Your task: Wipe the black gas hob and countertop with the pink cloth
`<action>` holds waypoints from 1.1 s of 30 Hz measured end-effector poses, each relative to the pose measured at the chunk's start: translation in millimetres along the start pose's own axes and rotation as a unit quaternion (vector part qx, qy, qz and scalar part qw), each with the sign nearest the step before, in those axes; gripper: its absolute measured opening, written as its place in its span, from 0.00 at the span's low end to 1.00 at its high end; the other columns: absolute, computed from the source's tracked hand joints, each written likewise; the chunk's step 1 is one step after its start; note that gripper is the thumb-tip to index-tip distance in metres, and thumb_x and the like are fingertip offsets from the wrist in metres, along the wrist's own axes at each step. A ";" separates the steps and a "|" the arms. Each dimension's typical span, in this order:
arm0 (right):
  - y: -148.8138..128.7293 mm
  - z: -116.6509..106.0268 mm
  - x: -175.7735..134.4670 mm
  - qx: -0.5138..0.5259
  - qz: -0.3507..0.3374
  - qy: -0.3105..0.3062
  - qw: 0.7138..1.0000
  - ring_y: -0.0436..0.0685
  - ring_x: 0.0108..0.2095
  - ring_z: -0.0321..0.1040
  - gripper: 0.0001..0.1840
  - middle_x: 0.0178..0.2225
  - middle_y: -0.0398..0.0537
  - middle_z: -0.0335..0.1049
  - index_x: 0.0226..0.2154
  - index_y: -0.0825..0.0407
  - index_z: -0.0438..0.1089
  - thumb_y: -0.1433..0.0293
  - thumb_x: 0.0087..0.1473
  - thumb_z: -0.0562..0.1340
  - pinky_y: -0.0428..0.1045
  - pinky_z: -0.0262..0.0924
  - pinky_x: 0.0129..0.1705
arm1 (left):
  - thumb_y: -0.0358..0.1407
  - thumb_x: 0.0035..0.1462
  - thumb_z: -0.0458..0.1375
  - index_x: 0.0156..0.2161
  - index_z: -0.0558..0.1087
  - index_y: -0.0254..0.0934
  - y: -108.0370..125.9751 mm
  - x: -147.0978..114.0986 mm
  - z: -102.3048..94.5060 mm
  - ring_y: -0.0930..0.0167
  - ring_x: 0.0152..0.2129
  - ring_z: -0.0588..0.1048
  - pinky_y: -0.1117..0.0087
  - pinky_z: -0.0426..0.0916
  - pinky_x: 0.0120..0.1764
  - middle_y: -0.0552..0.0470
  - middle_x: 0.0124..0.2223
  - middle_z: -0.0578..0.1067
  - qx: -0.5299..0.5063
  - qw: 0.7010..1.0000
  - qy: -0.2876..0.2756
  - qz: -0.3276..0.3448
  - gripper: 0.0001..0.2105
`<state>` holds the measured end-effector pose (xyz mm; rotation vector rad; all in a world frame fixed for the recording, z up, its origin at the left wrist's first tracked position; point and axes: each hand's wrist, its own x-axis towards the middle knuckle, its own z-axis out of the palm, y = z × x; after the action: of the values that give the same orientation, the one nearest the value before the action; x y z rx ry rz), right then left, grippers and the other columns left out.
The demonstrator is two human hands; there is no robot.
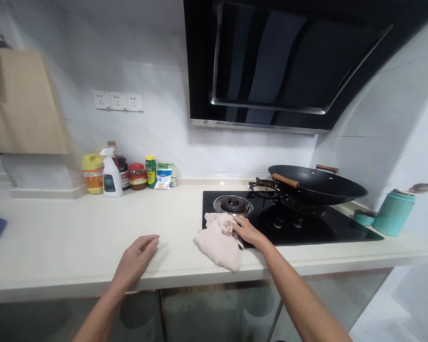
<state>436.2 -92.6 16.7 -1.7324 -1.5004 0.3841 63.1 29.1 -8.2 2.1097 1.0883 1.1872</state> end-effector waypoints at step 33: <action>55.9 -87.5 78.0 -0.124 -0.223 0.390 0.885 0.55 0.36 0.74 0.14 0.36 0.47 0.78 0.35 0.50 0.75 0.71 0.57 0.54 0.48 0.65 0.42 | 0.63 0.53 0.51 0.71 0.48 0.45 222.3 59.2 284.8 0.42 0.66 0.47 0.32 0.43 0.61 0.40 0.71 0.47 0.159 0.832 -0.431 0.311 0.45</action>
<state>553.9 -50.8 52.6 -1.3868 -1.2890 -0.7022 416.5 -55.8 35.3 2.9048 0.1634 0.1191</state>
